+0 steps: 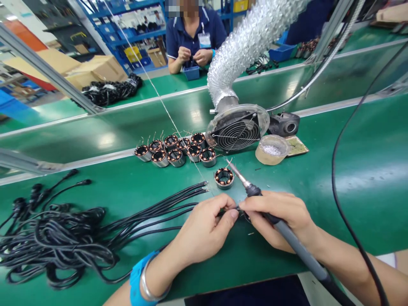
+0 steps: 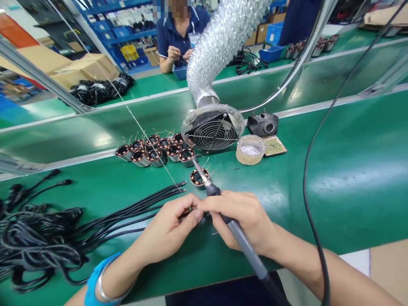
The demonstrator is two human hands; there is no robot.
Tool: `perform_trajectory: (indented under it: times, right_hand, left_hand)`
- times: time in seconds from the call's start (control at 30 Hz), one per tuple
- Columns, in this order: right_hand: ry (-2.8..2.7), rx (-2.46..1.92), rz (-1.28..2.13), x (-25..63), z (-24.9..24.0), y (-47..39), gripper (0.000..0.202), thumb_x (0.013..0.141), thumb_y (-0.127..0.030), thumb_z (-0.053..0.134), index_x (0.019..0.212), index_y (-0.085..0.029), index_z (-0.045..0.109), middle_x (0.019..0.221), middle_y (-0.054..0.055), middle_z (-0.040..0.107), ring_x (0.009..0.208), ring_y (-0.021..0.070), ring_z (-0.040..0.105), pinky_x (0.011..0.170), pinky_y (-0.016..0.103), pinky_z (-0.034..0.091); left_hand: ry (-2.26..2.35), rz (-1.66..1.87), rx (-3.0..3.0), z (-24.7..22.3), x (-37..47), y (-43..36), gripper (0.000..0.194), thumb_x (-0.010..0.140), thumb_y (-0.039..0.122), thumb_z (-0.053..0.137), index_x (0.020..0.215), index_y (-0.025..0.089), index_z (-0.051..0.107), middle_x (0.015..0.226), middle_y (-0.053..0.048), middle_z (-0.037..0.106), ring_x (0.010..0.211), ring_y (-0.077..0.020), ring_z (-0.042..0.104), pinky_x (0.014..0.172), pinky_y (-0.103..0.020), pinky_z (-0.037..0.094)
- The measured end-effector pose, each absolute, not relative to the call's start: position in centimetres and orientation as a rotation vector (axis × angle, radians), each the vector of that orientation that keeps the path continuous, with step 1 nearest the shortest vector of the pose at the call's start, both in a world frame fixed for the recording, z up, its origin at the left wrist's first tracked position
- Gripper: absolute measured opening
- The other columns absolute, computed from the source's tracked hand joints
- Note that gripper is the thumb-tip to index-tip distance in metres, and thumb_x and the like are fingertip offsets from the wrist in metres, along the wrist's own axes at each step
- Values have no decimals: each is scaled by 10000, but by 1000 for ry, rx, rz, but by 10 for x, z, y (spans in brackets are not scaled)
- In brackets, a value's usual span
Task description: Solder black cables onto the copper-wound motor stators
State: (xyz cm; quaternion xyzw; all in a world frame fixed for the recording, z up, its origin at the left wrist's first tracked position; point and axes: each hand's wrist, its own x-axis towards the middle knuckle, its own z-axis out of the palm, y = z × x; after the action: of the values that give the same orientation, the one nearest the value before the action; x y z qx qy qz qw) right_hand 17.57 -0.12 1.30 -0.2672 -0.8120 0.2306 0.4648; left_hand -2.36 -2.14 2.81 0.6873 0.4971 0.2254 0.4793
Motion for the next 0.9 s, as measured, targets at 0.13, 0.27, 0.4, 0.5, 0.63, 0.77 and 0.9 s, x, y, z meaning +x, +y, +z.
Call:
perform_trajectory:
  times: [0.13,0.27,0.4,0.5,0.63,0.77,0.9]
  right_hand:
    - [-2011,-657,622,178,10,-2,271,859,-9,585,1058,-181,651,755,-19,649,588,79,551,582,195,461]
    - [-2006,-664,632,177,7,-1,310,854,-7,592,1098,-191,643,819,-11,684,628,83,590,629,190,498]
    - [-1988,-680,692,178,8,0,334,855,-9,598,1117,-212,636,914,-8,705,728,78,647,716,163,526]
    - [-1983,-702,748,181,8,1,333,857,-24,592,1120,-224,630,933,-11,705,764,79,667,731,154,531]
    - [-2003,-810,850,183,7,-1,414,816,-59,619,1192,-227,581,912,-25,681,610,60,606,630,154,525]
    - [-2001,-860,832,180,3,-3,357,855,-74,581,1168,-244,554,826,-59,647,492,36,510,544,138,480]
    - [-1963,-895,716,180,-1,1,313,874,-62,562,1134,-236,551,801,-54,641,561,50,580,602,137,505]
  left_hand:
    - [1200,586,1544,28,-23,-19,233,946,372,491,824,181,548,694,21,520,648,-118,442,616,-248,328]
    - [1040,638,1009,11,-16,-19,350,845,507,583,747,186,485,545,72,426,446,-62,267,447,-216,204]
    - [980,591,692,4,-12,-20,346,759,483,675,768,191,489,493,106,395,371,-29,118,384,-218,55]
    - [979,626,658,5,-11,-20,332,743,445,700,747,182,497,476,116,352,379,-24,122,383,-205,59]
    - [1045,696,717,8,-9,-22,342,751,451,688,698,180,486,468,114,325,393,-27,150,390,-196,82]
    - [1127,759,773,11,-5,-24,350,744,475,675,688,182,493,458,114,311,403,-34,156,403,-196,108]
    - [1174,799,816,11,-2,-24,344,755,477,659,690,181,495,469,110,319,418,-40,161,428,-201,137]
